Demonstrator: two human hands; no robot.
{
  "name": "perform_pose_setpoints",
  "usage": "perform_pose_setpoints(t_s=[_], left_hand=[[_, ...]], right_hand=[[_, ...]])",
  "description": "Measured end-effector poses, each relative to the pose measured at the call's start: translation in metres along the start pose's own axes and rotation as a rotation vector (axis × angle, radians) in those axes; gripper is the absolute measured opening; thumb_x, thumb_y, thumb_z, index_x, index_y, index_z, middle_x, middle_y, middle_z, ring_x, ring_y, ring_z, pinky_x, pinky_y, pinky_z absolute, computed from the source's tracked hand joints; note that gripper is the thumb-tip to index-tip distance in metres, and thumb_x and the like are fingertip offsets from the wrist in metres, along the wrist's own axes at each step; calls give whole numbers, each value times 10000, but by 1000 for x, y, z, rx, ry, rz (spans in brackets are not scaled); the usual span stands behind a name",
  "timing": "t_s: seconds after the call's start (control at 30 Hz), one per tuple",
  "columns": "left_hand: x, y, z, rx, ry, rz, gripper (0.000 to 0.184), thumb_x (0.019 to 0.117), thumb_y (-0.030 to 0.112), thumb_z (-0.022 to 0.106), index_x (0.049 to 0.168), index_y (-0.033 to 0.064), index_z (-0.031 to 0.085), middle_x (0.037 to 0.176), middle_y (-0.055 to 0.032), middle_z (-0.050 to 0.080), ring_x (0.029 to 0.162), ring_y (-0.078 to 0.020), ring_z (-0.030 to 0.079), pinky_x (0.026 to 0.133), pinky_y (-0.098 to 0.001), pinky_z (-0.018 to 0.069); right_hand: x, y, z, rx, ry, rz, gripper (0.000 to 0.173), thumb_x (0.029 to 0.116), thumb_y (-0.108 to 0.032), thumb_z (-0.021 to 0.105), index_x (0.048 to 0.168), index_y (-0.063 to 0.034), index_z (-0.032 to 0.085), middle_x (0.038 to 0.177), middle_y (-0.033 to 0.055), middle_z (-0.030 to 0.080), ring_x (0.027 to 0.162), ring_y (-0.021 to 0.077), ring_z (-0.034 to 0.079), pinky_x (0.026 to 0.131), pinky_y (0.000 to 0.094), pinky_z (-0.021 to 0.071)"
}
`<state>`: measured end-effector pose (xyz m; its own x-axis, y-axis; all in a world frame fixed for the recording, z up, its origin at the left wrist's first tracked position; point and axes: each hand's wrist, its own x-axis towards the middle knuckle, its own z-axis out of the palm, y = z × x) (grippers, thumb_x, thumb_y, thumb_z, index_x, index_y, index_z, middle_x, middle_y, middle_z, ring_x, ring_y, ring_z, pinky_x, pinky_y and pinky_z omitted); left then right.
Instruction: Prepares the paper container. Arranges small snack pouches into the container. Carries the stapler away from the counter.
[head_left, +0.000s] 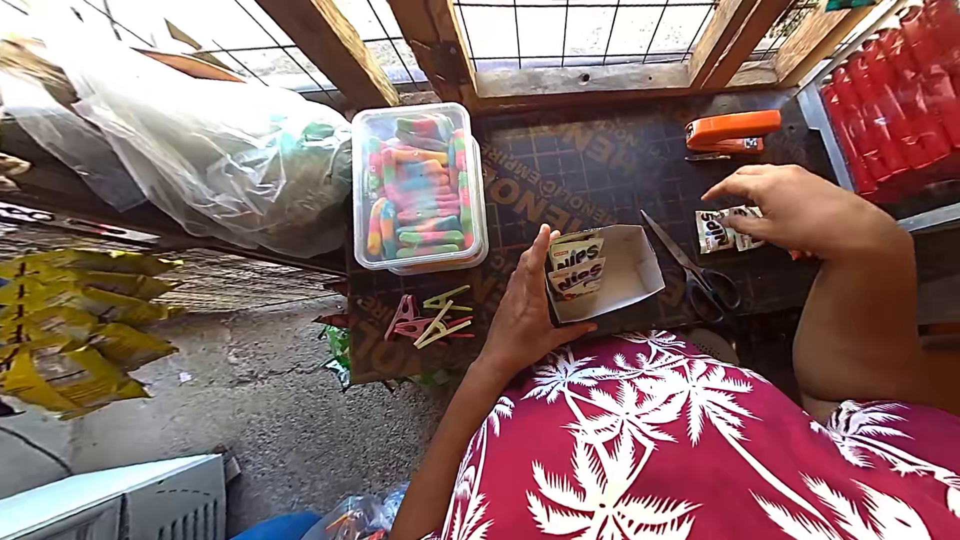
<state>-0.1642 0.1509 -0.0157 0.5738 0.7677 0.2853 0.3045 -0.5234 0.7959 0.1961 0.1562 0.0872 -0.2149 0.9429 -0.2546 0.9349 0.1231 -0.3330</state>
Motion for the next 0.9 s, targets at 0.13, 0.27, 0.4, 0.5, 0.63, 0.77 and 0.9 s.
perform_pose_setpoints(t_s=[0.13, 0.27, 0.4, 0.5, 0.63, 0.77, 0.9], left_hand=[[1, -2, 1, -9, 10, 1, 1274, 690, 343, 934, 1614, 57, 104, 1592, -205, 371, 1448, -316, 425, 1165, -488, 401], [1, -2, 0, -16, 9, 7, 1274, 693, 322, 939, 1612, 47, 101, 1612, -191, 349, 1460, -283, 415, 1181, -449, 396], [0, -3, 0, -35, 14, 3, 1286, 689, 335, 941, 1617, 60, 95, 1619, -175, 344, 1454, -269, 423, 1181, -440, 397], [-1, -3, 0, -58, 28, 7, 1288, 677, 335, 947, 1615, 53, 112, 1608, -183, 358, 1458, -273, 419, 1181, -445, 404], [0, 0, -1, -88, 25, 19, 1306, 657, 343, 957, 1606, 31, 117, 1602, -200, 359, 1461, -274, 415, 1185, -438, 403], [0, 1, -1, -87, 48, 46, 1328, 654, 428, 948, 1599, 3, 117, 1596, -228, 353, 1460, -291, 410, 1189, -434, 393], [0, 0, -2, -101, 61, 90, 1233, 760, 509, 850, 1586, -44, 119, 1578, -257, 364, 1459, -295, 410, 1195, -423, 383]], right_hand=[[7, 10, 15, 5, -149, 141, 655, 798, -113, 886, 1391, -92, 606, 1302, 234, 601, 1217, 479, 552, 967, 739, 391], [14, 13, 18, 33, -96, 96, 362, 787, -56, 883, 1107, -10, 718, 1047, 238, 626, 1023, 441, 606, 904, 644, 470], [4, 3, 3, 136, 136, -97, 137, 869, -28, 775, 973, 16, 696, 973, 198, 627, 913, 344, 632, 823, 540, 519], [-9, -18, -7, 235, 322, -233, 165, 939, -211, 692, 1002, -61, 662, 1001, 66, 695, 866, 126, 655, 765, 312, 556], [-15, -61, 5, 581, 409, -508, 157, 938, -220, 735, 994, -129, 620, 1019, -49, 701, 932, 42, 686, 767, 226, 611], [-7, -103, 38, 582, 355, -603, 87, 919, -130, 715, 914, -70, 652, 963, 12, 707, 891, 67, 681, 737, 228, 600], [2, -120, 66, 505, 309, -613, 46, 907, -60, 703, 902, -20, 681, 929, 72, 695, 843, 98, 672, 731, 225, 583]])
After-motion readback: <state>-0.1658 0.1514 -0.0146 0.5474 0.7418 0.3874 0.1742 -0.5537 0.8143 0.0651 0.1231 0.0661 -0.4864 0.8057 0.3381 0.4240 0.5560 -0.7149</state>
